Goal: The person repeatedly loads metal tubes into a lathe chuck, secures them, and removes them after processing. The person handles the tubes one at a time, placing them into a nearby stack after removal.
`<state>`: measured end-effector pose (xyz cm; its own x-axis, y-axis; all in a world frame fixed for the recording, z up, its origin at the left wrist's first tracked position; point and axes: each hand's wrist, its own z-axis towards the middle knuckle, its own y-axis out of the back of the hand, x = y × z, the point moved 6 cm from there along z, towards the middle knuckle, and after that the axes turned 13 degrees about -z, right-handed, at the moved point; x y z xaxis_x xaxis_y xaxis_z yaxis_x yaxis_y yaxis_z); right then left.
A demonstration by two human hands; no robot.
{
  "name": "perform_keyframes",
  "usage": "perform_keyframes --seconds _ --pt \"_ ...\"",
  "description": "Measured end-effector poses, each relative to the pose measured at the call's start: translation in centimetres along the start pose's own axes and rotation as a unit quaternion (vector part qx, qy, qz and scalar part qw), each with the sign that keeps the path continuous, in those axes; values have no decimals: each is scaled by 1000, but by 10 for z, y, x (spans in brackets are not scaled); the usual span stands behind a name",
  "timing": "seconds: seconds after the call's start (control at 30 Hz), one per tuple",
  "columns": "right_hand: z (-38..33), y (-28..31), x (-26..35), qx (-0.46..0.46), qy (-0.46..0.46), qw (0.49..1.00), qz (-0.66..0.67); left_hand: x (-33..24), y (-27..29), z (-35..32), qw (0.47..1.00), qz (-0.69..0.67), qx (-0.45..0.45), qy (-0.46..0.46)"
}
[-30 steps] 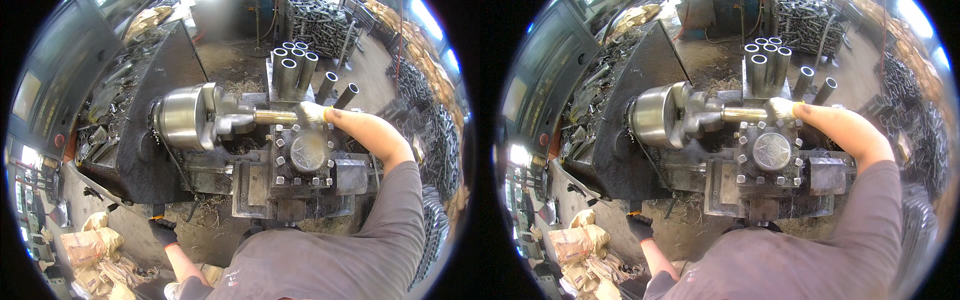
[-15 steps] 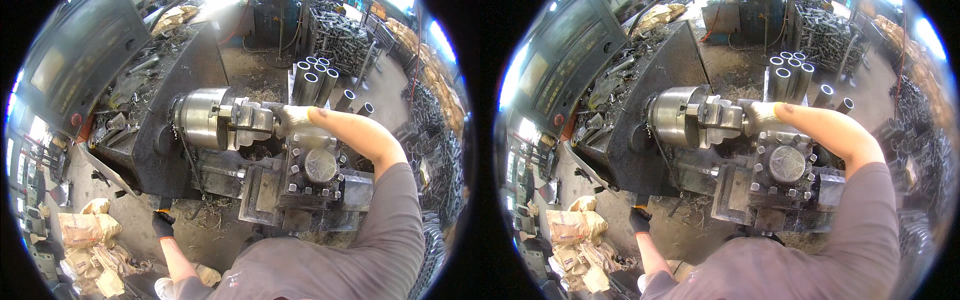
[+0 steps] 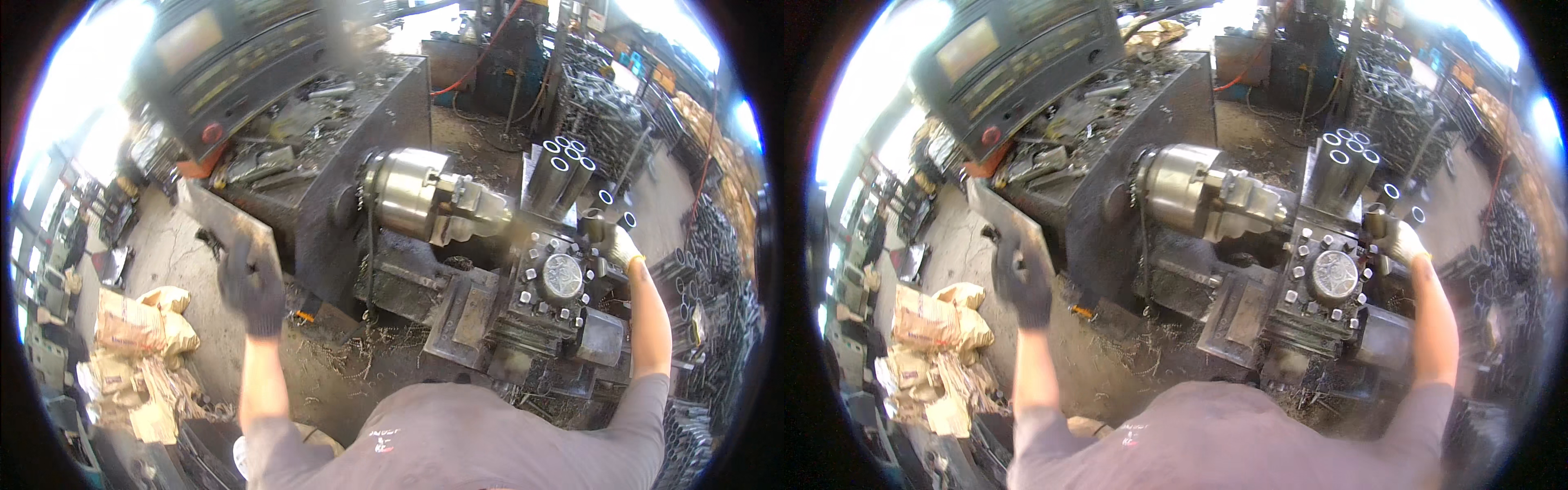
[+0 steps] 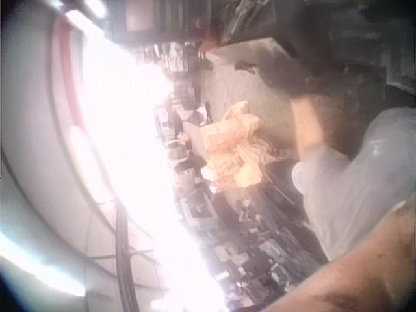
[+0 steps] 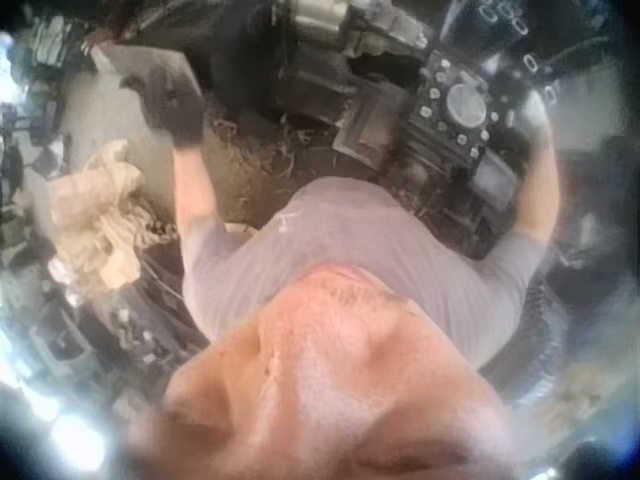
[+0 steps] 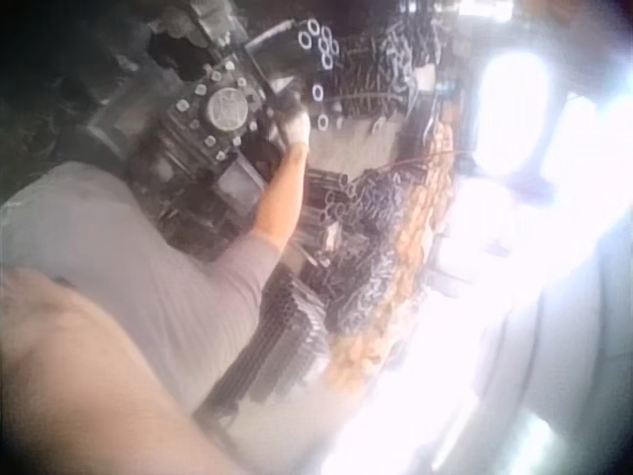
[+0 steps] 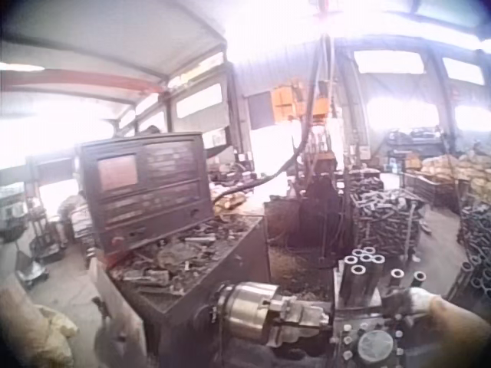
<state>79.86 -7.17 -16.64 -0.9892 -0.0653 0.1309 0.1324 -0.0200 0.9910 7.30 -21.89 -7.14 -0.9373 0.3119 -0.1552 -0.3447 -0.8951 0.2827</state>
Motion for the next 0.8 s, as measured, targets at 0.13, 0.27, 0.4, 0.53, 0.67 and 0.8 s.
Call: perform_keyframes --seconds 0.13,0.27,0.4,0.53,0.67,0.8 --pt "-54 47 21 -112 -170 978 -53 55 -110 134 976 113 165 90" --pt "-140 103 46 -254 -154 948 117 125 -177 186 924 131 289 212" --pt "-232 133 83 -322 -102 920 199 97 -163 178 941 107 247 207" --pt "-287 109 131 -280 1 899 337 -35 -88 88 984 -99 145 19" --pt "-296 64 184 -128 164 908 363 -91 -49 -110 924 -270 250 108" --pt "-289 10 220 -29 216 907 361 -61 1 -410 664 14 600 445"
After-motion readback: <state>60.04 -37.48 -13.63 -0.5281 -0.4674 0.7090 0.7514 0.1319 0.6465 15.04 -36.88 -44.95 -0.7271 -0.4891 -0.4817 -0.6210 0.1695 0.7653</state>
